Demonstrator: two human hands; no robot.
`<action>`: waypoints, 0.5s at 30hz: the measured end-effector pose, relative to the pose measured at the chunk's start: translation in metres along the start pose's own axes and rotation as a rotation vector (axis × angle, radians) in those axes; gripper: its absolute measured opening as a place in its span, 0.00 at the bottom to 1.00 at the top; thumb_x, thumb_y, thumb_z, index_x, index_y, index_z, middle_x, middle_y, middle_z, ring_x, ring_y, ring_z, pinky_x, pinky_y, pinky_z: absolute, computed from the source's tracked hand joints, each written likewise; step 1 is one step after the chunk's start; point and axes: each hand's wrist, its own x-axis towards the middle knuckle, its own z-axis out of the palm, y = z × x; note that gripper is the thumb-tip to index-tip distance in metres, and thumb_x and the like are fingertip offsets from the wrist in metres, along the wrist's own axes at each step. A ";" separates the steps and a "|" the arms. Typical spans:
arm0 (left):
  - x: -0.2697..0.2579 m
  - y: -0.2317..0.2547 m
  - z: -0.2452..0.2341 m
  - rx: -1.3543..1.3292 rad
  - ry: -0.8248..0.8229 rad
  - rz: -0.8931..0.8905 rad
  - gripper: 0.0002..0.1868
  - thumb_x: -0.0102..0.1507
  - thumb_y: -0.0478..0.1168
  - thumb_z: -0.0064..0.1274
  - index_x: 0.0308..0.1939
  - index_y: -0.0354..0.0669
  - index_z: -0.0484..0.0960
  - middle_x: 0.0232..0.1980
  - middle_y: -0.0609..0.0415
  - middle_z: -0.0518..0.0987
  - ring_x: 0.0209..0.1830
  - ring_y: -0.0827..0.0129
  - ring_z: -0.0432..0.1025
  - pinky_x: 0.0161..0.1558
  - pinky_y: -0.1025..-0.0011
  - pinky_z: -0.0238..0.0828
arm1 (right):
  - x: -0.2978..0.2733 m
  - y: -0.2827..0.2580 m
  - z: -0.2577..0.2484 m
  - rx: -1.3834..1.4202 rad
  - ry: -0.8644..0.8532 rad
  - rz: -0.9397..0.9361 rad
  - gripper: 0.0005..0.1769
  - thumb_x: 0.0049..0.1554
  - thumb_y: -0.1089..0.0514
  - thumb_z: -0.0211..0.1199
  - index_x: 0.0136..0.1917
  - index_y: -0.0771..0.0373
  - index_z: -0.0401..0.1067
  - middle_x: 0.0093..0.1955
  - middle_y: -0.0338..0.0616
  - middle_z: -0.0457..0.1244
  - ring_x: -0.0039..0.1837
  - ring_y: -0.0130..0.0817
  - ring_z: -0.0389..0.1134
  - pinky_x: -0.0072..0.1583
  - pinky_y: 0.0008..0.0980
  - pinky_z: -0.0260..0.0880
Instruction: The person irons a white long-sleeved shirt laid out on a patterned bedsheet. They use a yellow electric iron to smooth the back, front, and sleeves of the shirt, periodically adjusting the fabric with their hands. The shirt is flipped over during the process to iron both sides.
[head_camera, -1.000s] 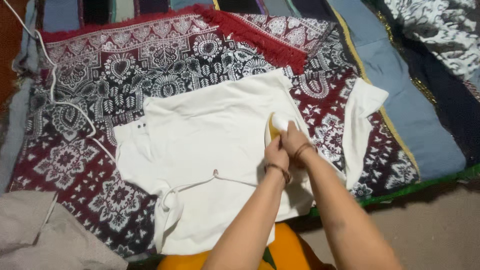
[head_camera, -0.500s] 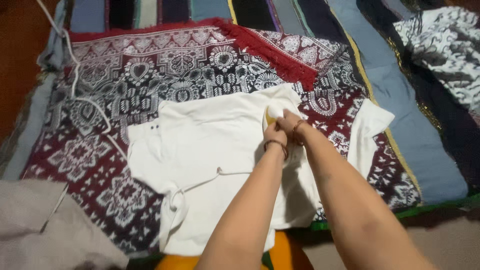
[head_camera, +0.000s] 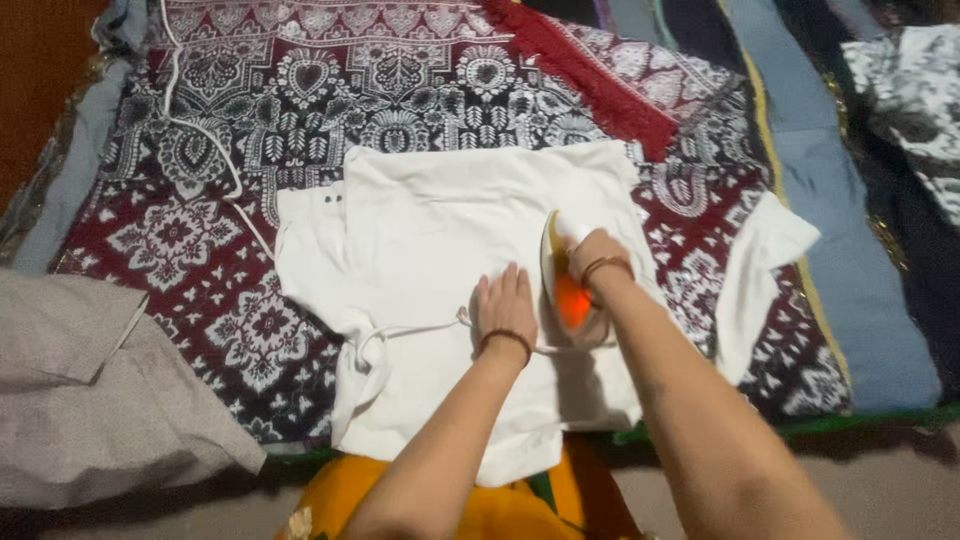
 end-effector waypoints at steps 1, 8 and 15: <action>0.017 0.001 -0.003 0.097 -0.040 -0.017 0.31 0.69 0.45 0.37 0.76 0.39 0.58 0.82 0.49 0.52 0.81 0.55 0.47 0.78 0.52 0.35 | 0.012 -0.006 -0.005 -0.031 0.008 -0.050 0.32 0.60 0.36 0.61 0.57 0.70 0.76 0.58 0.67 0.68 0.61 0.60 0.70 0.61 0.49 0.71; 0.055 -0.024 -0.004 -0.019 -0.368 -0.040 0.44 0.69 0.58 0.39 0.80 0.44 0.37 0.84 0.54 0.31 0.83 0.53 0.28 0.76 0.51 0.27 | 0.093 -0.019 -0.013 -0.103 -0.027 -0.153 0.33 0.61 0.36 0.59 0.53 0.72 0.77 0.53 0.68 0.70 0.58 0.57 0.73 0.60 0.48 0.72; 0.032 -0.111 -0.050 0.024 -0.405 -0.213 0.49 0.62 0.70 0.45 0.82 0.64 0.44 0.87 0.64 0.34 0.87 0.61 0.30 0.79 0.45 0.32 | 0.009 0.012 0.004 -0.394 -0.214 -0.333 0.28 0.55 0.39 0.61 0.54 0.65 0.79 0.53 0.65 0.70 0.57 0.55 0.75 0.60 0.45 0.75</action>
